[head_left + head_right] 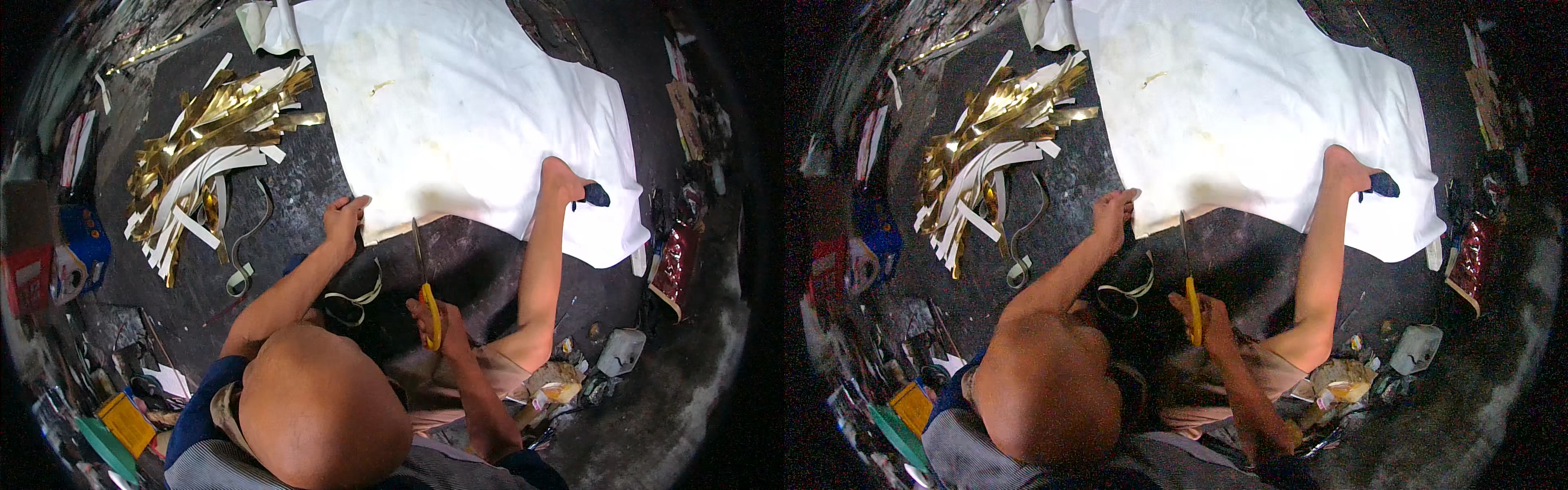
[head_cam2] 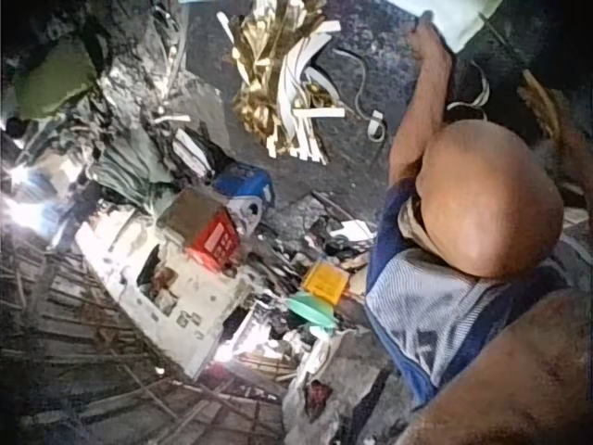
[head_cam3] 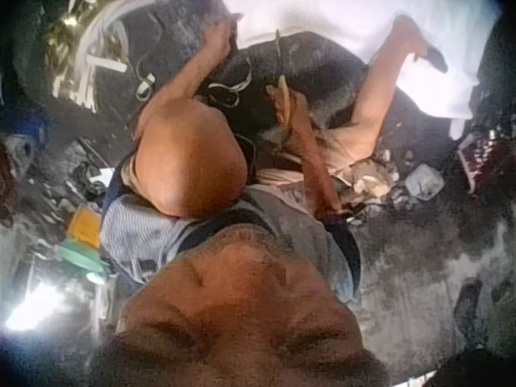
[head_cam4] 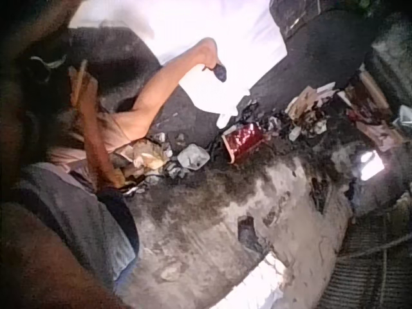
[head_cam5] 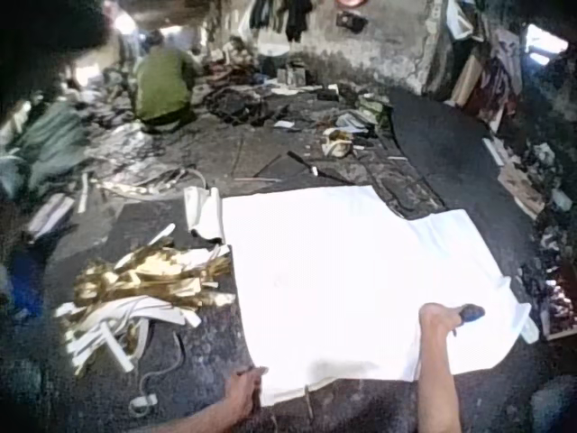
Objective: The person unfolds a large white fabric on the floor and uses yellow-handled scissors to cut it into long strips. The cut strips are placed in a pile next to the main fabric piece.
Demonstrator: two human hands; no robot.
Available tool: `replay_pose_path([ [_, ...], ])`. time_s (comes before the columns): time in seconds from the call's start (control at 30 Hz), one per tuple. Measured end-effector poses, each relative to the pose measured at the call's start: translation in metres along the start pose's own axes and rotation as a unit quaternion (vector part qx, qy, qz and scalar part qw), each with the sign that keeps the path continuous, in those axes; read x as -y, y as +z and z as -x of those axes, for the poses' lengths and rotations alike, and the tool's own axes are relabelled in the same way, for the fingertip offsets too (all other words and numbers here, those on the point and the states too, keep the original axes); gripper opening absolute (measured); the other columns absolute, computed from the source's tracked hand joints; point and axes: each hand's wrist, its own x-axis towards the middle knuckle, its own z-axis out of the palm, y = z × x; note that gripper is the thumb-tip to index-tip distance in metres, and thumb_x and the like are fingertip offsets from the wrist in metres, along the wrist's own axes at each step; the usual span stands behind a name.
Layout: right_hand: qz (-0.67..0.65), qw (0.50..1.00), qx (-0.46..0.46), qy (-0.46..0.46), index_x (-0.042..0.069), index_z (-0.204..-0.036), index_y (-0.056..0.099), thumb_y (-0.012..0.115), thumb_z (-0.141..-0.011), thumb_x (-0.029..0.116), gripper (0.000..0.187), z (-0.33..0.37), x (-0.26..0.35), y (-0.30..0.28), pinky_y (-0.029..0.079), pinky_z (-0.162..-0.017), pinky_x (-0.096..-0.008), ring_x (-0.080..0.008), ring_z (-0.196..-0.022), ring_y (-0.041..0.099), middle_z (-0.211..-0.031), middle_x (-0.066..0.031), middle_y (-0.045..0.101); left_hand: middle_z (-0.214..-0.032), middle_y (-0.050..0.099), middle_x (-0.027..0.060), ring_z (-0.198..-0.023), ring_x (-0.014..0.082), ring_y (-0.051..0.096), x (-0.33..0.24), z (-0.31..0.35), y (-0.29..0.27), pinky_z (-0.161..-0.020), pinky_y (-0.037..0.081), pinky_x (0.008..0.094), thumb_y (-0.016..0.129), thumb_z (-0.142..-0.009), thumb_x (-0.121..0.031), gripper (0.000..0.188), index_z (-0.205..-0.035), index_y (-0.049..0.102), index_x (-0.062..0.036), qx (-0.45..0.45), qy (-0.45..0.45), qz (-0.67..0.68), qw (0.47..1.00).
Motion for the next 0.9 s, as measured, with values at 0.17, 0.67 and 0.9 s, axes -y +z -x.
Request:
replay_pose_path([
  [0.17, -0.101, 0.993, 0.052, 0.022, 0.007, -0.079, 0.058, 0.069, -0.088, 0.047, 0.042, 0.002, -0.015, -0.009, 0.040, -0.044, -0.0223, -0.0072, -0.047, 0.050, -0.059, 0.0029, 0.052, -0.081, 0.066, 0.0067, -0.072, 0.0151, 0.061, -0.008, 0.038, 0.014, -0.067, 0.050, 0.0300, 0.076, -0.077, -0.005, 0.015, -0.086, 0.065, -0.0014, 0.018, 0.052, -0.151, 0.987],
  [0.67, -0.086, 0.962, 0.241, 0.100, 0.015, -0.114, 0.056, 0.060, -0.091, 0.048, 0.040, -0.039, -0.072, -0.003, 0.055, -0.053, -0.0309, -0.0119, -0.060, 0.061, -0.088, -0.0003, 0.062, -0.072, 0.058, 0.0010, -0.062, 0.0082, 0.052, 0.006, 0.069, -0.012, -0.058, 0.044, 0.0237, 0.074, -0.077, 0.002, 0.058, -0.129, 0.048, -0.0047, 0.044, 0.245, -0.173, 0.953],
  [0.9, -0.065, 0.966, 0.242, 0.068, 0.016, -0.110, 0.060, 0.057, -0.093, 0.051, 0.039, -0.057, -0.075, -0.002, 0.051, -0.053, -0.0275, -0.0100, -0.059, 0.058, -0.086, 0.0025, 0.062, -0.068, 0.053, -0.0050, -0.060, 0.0041, 0.046, 0.004, 0.069, -0.017, -0.055, 0.039, 0.0220, 0.072, -0.079, 0.004, 0.033, -0.110, 0.064, -0.0013, 0.091, 0.182, -0.202, 0.958],
])
